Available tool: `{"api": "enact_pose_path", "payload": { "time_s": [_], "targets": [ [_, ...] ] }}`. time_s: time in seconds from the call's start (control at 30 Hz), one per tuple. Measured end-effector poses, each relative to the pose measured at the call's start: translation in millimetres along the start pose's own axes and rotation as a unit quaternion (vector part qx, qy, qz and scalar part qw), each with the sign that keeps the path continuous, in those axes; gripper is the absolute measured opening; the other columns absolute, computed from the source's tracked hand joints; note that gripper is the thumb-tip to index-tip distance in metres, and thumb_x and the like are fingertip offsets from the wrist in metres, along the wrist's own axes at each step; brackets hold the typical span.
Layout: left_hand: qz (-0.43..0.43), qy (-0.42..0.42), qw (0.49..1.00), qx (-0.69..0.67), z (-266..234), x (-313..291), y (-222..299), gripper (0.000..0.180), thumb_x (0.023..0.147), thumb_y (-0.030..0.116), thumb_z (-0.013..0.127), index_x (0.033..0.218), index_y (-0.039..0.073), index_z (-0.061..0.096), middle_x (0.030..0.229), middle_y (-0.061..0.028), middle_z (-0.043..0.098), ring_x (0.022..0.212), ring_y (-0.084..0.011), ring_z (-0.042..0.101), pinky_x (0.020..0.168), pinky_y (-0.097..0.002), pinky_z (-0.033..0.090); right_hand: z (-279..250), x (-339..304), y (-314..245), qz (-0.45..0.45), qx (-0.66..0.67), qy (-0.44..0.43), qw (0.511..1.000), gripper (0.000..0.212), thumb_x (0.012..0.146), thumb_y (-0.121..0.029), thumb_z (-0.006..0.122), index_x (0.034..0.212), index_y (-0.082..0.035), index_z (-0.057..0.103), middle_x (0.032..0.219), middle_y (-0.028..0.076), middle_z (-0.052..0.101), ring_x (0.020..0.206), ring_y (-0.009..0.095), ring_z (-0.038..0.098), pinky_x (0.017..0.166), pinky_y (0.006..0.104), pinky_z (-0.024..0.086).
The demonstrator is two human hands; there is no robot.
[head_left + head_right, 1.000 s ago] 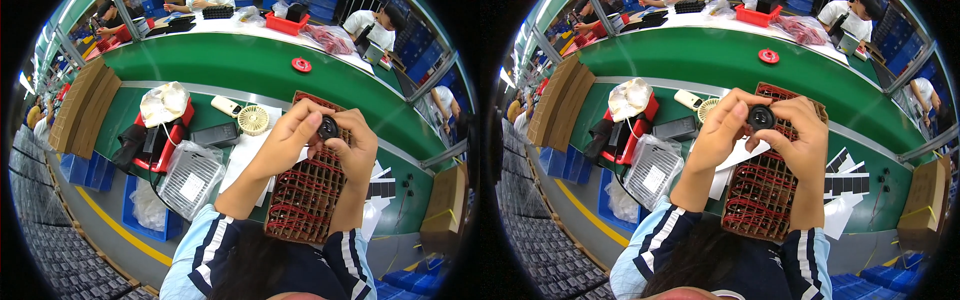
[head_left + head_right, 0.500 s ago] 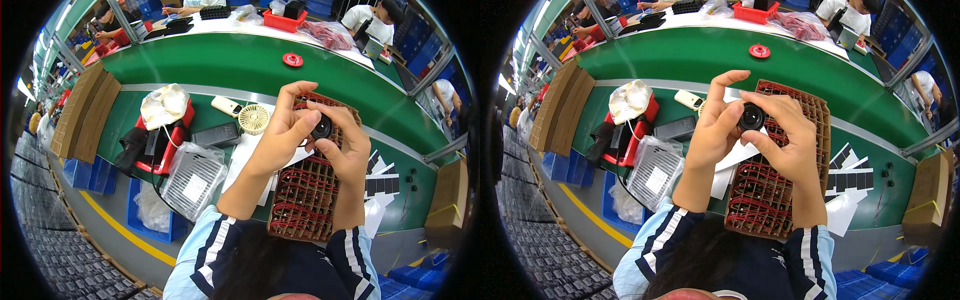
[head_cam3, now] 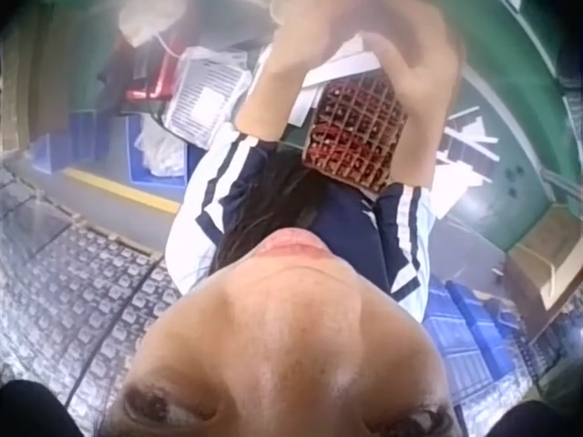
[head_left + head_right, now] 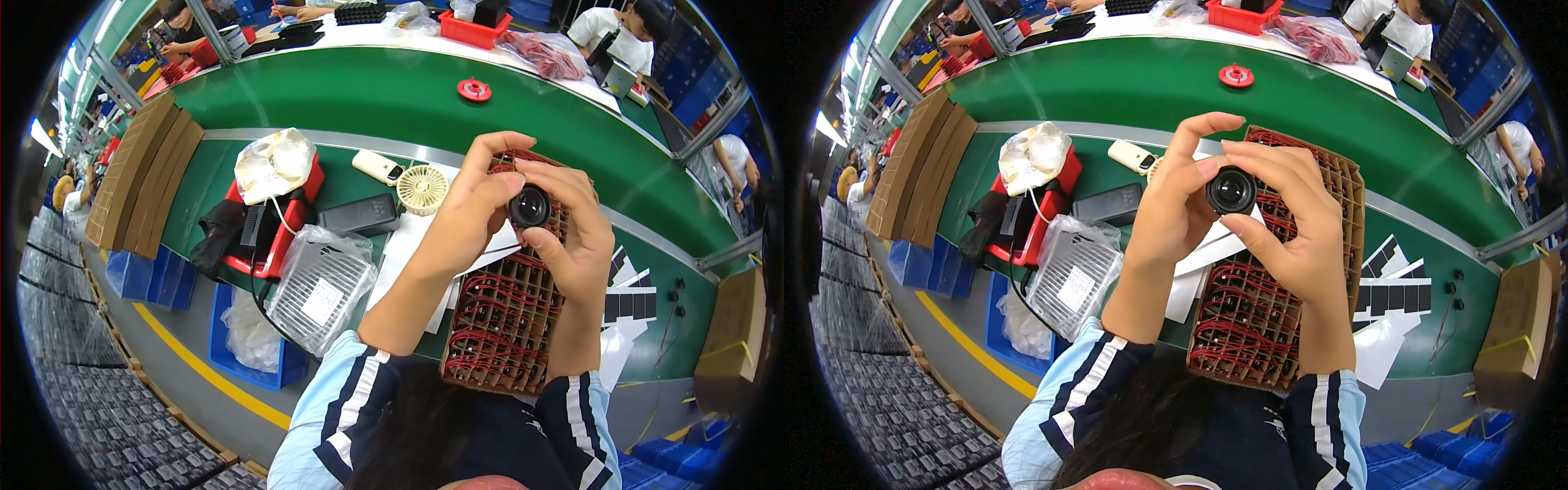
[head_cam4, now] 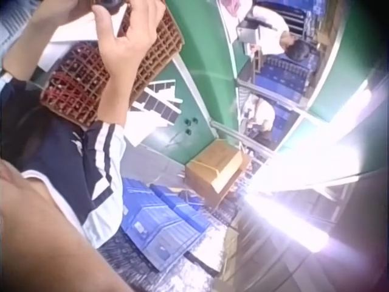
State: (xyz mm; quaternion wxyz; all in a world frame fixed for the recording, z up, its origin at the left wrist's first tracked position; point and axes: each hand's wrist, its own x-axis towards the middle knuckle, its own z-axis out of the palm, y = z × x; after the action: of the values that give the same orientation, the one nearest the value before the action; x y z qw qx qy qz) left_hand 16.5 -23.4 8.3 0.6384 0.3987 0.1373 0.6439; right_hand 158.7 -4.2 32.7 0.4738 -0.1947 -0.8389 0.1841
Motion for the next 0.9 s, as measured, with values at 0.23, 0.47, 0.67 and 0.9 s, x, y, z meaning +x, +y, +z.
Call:
{"api": "enact_pose_path", "payload": {
  "time_s": [0.23,0.47,0.67,0.9],
  "targets": [
    [0.085,0.024,0.995,0.054,-0.3,-2.1,-7.0,0.030,0.087,0.008,0.041,0.116,0.003,0.034,0.105,-0.0064,0.044,0.094,-0.0098,0.047,0.082,-0.0224,0.037,12.9,2.3,-1.8,0.000,-0.009,0.001,1.000,0.043,0.066,-0.014,0.068,0.104,0.000,0.055,0.109,0.012,0.055,0.097,0.027,0.051,0.085,0.0339,0.039],
    [0.066,0.007,0.997,0.030,0.5,3.5,-6.7,0.028,0.089,0.016,0.043,0.114,0.005,0.036,0.101,-0.0045,0.046,0.086,-0.0068,0.047,0.073,-0.0188,0.039,7.6,1.2,-5.4,-0.018,-0.044,-0.011,0.999,0.043,0.065,-0.013,0.066,0.104,0.002,0.054,0.107,0.014,0.056,0.098,0.028,0.050,0.085,0.0354,0.039],
    [0.019,-0.030,0.997,0.065,-3.8,-4.8,2.5,0.032,0.089,0.018,0.043,0.117,0.006,0.032,0.088,-0.0025,0.050,0.072,-0.0034,0.045,0.059,-0.0157,0.038,19.3,0.0,-12.0,0.030,-0.028,0.035,0.999,0.046,0.065,-0.009,0.063,0.109,0.000,0.053,0.109,0.014,0.054,0.101,0.028,0.048,0.088,0.0352,0.037],
    [0.083,-0.001,0.994,0.075,-3.7,-3.8,-0.1,0.036,0.089,0.018,0.044,0.121,0.008,0.030,0.082,-0.0043,0.056,0.063,-0.0022,0.049,0.049,-0.0150,0.038,16.2,-0.8,-4.5,-0.021,-0.123,0.075,0.989,0.042,0.061,-0.007,0.067,0.101,-0.001,0.056,0.101,0.010,0.058,0.093,0.027,0.052,0.083,0.0347,0.038]
  ]
}}
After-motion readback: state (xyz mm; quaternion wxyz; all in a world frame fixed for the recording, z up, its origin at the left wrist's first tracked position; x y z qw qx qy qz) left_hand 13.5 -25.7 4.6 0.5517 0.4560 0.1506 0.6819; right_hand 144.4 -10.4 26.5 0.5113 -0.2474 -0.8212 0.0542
